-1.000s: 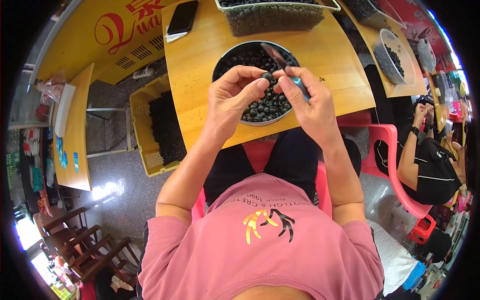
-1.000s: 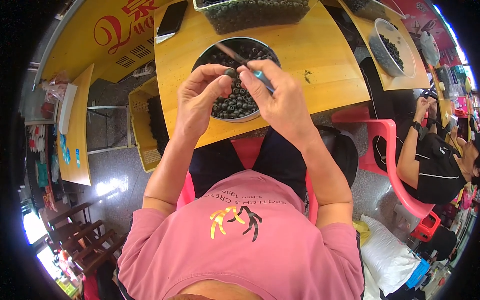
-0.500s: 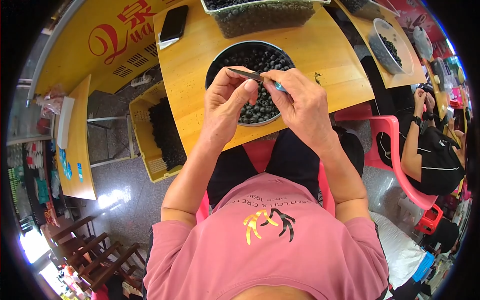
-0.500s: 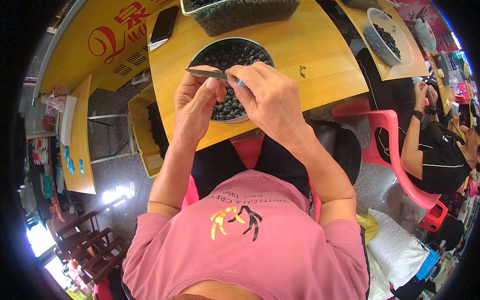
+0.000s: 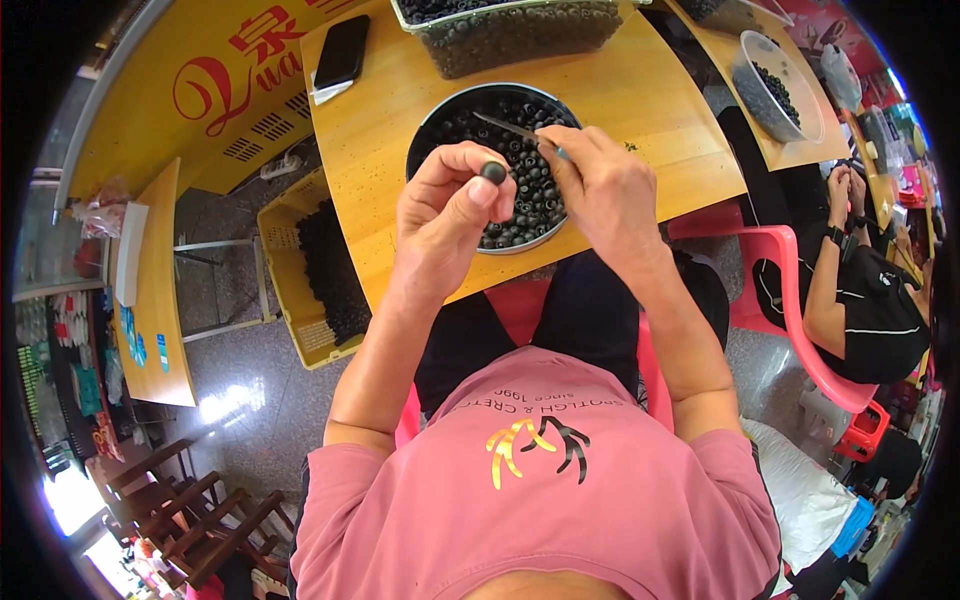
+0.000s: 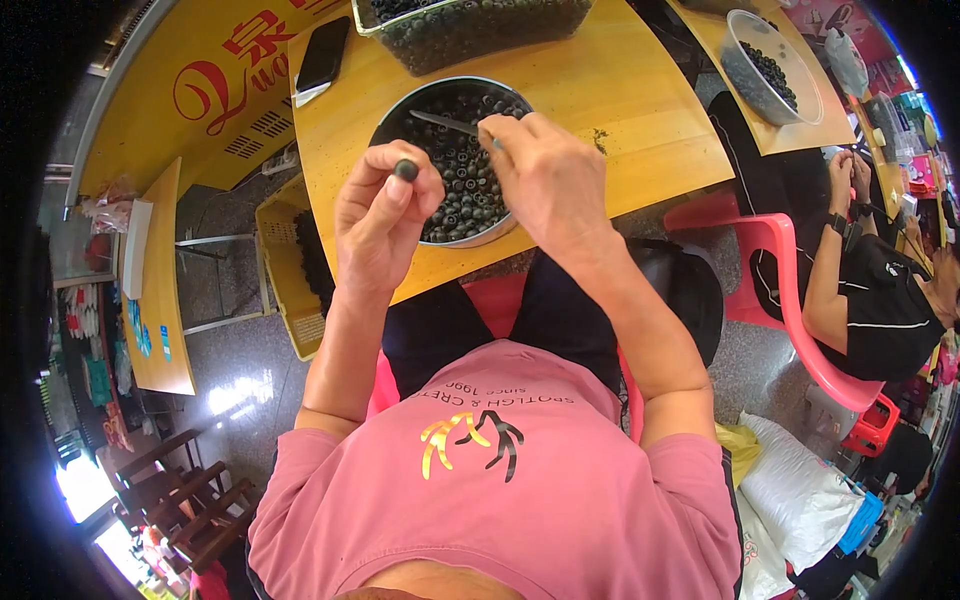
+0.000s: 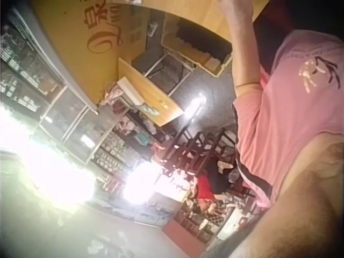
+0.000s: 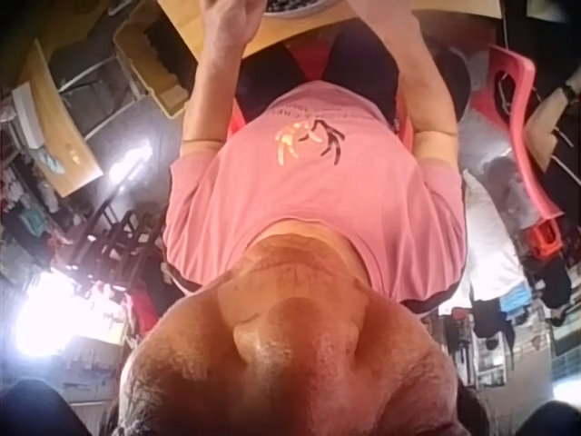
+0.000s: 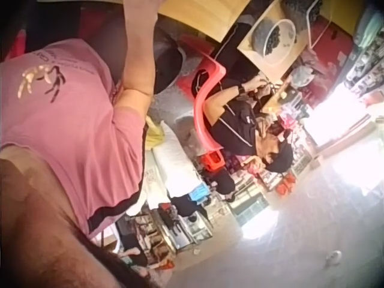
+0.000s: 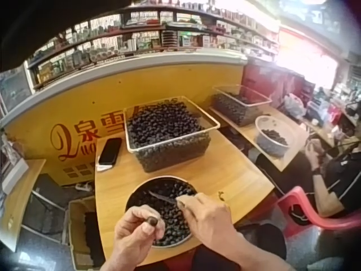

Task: The recorder uses a knife to peel or cut small black fruits or nuts over a bowl.

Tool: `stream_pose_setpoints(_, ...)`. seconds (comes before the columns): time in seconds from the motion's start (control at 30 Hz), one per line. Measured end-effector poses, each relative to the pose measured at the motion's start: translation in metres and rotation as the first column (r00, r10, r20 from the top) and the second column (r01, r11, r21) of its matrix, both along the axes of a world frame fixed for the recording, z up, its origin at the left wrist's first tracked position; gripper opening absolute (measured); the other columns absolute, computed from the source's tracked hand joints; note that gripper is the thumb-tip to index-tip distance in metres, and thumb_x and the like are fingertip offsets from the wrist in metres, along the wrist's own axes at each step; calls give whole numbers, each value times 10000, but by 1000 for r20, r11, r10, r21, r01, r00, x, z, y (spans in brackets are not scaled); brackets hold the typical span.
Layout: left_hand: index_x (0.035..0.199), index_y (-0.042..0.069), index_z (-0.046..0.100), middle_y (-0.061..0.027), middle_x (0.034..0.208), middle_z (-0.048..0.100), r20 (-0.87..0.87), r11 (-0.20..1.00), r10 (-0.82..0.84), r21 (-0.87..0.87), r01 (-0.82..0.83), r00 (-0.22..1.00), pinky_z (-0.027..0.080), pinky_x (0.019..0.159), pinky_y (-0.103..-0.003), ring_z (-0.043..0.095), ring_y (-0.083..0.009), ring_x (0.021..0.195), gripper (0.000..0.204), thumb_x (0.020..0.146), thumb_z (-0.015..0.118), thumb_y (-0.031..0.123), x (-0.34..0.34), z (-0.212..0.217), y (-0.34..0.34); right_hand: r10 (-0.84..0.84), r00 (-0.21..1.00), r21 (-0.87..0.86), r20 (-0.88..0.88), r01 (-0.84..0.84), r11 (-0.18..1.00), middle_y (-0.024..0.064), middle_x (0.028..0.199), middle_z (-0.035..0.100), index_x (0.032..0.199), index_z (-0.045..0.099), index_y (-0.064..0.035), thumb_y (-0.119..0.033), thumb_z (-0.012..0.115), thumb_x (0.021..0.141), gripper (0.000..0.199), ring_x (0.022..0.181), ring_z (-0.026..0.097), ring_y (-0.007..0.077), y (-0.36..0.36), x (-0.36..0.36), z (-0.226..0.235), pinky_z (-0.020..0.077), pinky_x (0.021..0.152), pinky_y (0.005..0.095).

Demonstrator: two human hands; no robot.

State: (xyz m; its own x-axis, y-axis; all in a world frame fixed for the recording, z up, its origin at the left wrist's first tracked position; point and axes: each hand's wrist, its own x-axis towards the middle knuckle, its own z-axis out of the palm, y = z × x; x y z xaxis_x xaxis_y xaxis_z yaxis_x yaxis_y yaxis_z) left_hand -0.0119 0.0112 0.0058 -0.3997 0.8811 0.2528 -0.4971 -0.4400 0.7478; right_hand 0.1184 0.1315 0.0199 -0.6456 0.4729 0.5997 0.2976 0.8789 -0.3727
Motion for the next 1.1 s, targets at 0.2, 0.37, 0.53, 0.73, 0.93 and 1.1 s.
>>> stream_pose_setpoints(0.2,1046,25,584,-62,940,620,90,997,29,-71,-23,996,459,705,-237,554,-110,773,171,922,638,132,1,-1,0,188,957,-608,-219,-285,741,44,869,676,1027,664,-12,-158,643,924,180,740,633,111,-11,0,29,498,663,258)
stream_pose_setpoints(0.37,1056,26,597,-70,981,644,67,992,57,-112,-49,996,468,712,-238,559,-107,788,168,923,636,120,5,4,2,234,909,-798,-344,-414,438,22,853,648,1082,628,16,-174,634,938,239,752,614,90,-9,-5,21,499,688,230)
stream_pose_setpoints(0.53,1059,27,597,-67,964,646,-26,998,-47,-43,46,999,474,723,-245,568,-110,802,166,922,635,114,-4,-2,-1,211,840,-825,-500,-536,179,31,870,642,1087,616,22,-183,618,947,248,755,615,96,-12,-7,19,499,694,229)
stream_pose_setpoints(0.73,1050,18,601,-62,935,640,75,997,-68,-35,71,995,471,715,-241,569,-108,784,168,917,641,113,-2,-1,-1,203,851,-807,-485,-525,272,32,890,639,1098,621,25,-194,592,963,258,747,593,75,-15,-7,16,481,678,210)
stream_pose_setpoints(0.93,1049,10,606,-42,878,630,-120,962,226,-128,-241,967,461,683,-224,563,-96,745,145,920,622,75,-32,3,-22,139,916,-796,-377,-397,457,-3,830,614,1081,651,4,-230,595,963,268,642,462,9,-14,0,18,348,550,162)
stream_pose_setpoints(1.1,1032,10,628,-26,903,626,-587,630,543,-187,-753,601,459,702,-204,557,-83,754,169,879,672,67,-106,-10,-81,89,933,-805,-347,-345,482,-20,775,586,1067,669,-23,-244,598,959,256,597,383,7,0,11,13,300,523,160)
